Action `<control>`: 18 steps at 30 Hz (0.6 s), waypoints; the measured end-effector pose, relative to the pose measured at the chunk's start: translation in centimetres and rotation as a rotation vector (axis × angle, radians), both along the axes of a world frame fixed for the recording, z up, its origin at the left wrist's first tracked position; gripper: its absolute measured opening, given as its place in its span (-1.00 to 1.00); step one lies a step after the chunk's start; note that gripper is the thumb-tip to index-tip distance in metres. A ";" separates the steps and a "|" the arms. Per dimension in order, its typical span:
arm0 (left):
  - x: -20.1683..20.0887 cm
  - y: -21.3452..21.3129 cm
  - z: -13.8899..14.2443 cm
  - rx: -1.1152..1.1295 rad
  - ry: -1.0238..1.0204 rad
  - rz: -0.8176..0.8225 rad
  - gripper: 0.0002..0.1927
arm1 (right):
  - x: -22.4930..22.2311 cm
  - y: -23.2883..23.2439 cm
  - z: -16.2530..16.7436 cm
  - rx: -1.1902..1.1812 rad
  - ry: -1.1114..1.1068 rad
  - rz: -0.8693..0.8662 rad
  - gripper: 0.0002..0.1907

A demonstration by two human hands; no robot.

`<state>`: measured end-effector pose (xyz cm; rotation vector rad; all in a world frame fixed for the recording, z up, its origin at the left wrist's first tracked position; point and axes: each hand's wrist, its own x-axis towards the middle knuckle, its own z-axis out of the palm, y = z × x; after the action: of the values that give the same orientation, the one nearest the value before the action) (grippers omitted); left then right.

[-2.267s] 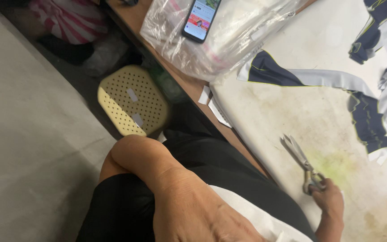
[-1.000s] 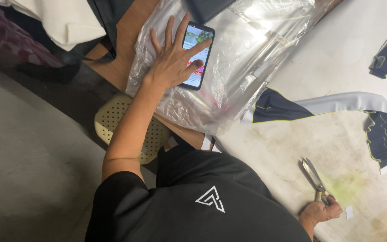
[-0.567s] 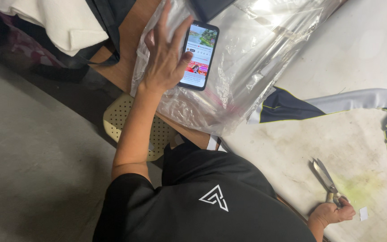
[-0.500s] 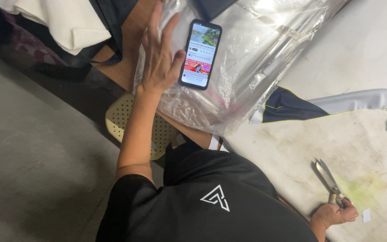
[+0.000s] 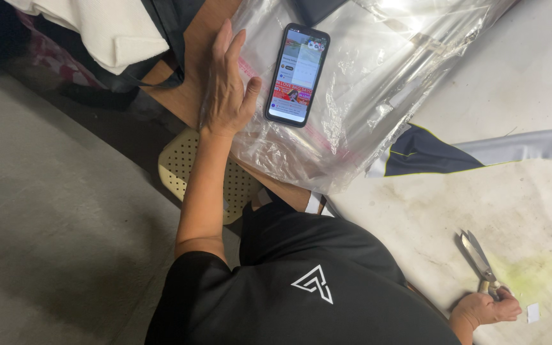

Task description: The person uses shears to cut a long strip of dark blue fabric with yellow trim on a white worktable. They repeatedly position the fabric, cut along its length, and trim small offcuts, leaving cut pieces on the table.

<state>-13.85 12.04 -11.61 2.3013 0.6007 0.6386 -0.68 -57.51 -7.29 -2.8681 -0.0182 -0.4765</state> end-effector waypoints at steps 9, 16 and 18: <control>-0.2 0.0 -0.3 -0.011 0.003 -0.004 -0.22 | 0.2 0.2 0.0 -0.003 0.008 0.011 -0.68; -0.1 0.0 0.0 -0.041 -0.014 -0.008 -0.23 | 0.1 0.7 0.3 -0.001 0.011 0.010 -0.66; -0.1 0.0 0.0 -0.038 -0.007 -0.012 -0.24 | 0.1 0.8 0.4 -0.016 0.005 0.011 -0.68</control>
<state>-13.92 12.06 -11.65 2.2643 0.5899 0.6241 -0.57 -56.70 -6.94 -2.8832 -0.0373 -0.4698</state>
